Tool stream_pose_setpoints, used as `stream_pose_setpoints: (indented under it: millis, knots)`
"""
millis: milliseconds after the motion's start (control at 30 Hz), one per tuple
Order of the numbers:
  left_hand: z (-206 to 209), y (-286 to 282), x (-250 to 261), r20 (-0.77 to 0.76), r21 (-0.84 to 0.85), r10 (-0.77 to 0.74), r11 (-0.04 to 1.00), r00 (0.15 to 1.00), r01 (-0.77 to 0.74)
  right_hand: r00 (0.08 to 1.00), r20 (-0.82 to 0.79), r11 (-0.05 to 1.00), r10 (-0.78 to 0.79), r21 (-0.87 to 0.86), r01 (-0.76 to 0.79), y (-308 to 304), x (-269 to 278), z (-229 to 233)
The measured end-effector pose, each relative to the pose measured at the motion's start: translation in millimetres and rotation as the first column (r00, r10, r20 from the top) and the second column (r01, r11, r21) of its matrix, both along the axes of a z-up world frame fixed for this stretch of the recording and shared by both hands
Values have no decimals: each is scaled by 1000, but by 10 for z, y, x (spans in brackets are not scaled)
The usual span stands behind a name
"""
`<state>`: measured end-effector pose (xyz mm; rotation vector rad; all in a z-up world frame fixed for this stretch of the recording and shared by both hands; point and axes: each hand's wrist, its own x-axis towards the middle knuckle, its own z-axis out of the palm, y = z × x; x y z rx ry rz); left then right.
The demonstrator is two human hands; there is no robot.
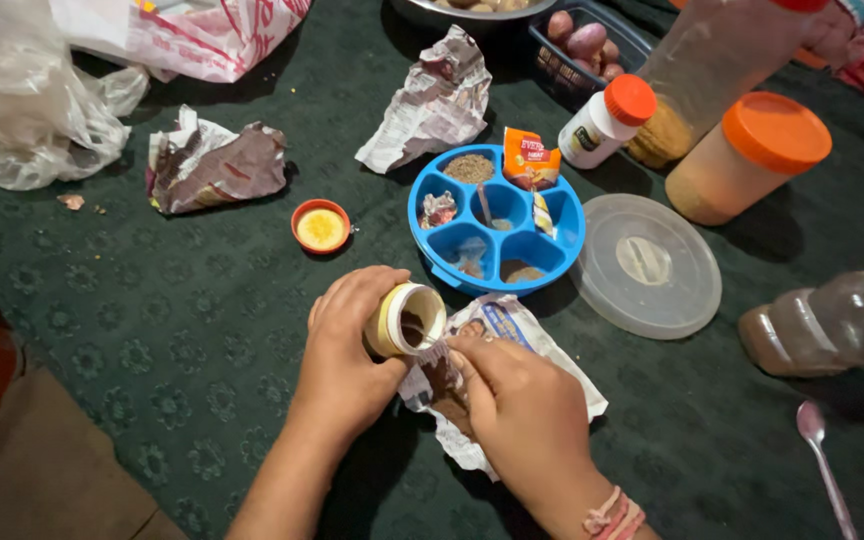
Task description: The person scoops powdered spices from small jars and newspaper packets onto a sheet of newspaper using a spoon, then transfers the spices into compartments of a blue divided tray. The person also places a small orange packet into one compartment.
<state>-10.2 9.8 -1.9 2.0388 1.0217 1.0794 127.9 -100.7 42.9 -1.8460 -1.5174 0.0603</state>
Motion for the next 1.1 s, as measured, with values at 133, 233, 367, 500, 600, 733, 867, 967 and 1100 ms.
stream_pose_setpoints:
  millis: [133, 233, 367, 500, 600, 733, 867, 967, 1100]
  knots:
    - [13, 6, 16, -5, -5, -2, 1000, 1000, 2, 997, -49, 998, -59, 9, 59, -9, 21, 115]
    - [8, -5, 10, -3, 5, -5, 1000, 1000, 5, 1000, 24, 1000, -7, -28, 8, 3, 69, 160]
    - [12, -6, 12, 4, -2, -3, 1000, 1000, 3, 996, -37, 997, -77, -14, 77, 21, 131, 203]
    - [-1, -5, 4, 9, -12, 0, 1000, 1000, 0, 992, -100, 997, -79, -25, 77, -27, 236, 191]
    - [-12, 1, -3, 19, -1, 2, 1000, 1000, -2, 954, -251, 987, -163, -56, 154, -101, 325, 91]
    - [-40, 11, 8, 62, -6, 31, 1000, 998, -31, 857, -457, 971, -237, -94, 218, -230, 529, -137]
    - [-55, 14, -21, 91, -97, 134, 987, 987, -125, 799, -499, 941, -335, -214, 261, -375, 709, -363]
    - [-89, 29, -78, 108, -273, 279, 931, 954, -241, 739, -558, 925, -376, -275, 262, -449, 763, -496]
    - [-190, 5, -169, 196, -341, 297, 914, 935, -218, 765, -495, 907, -412, -300, 294, -484, 770, -544]
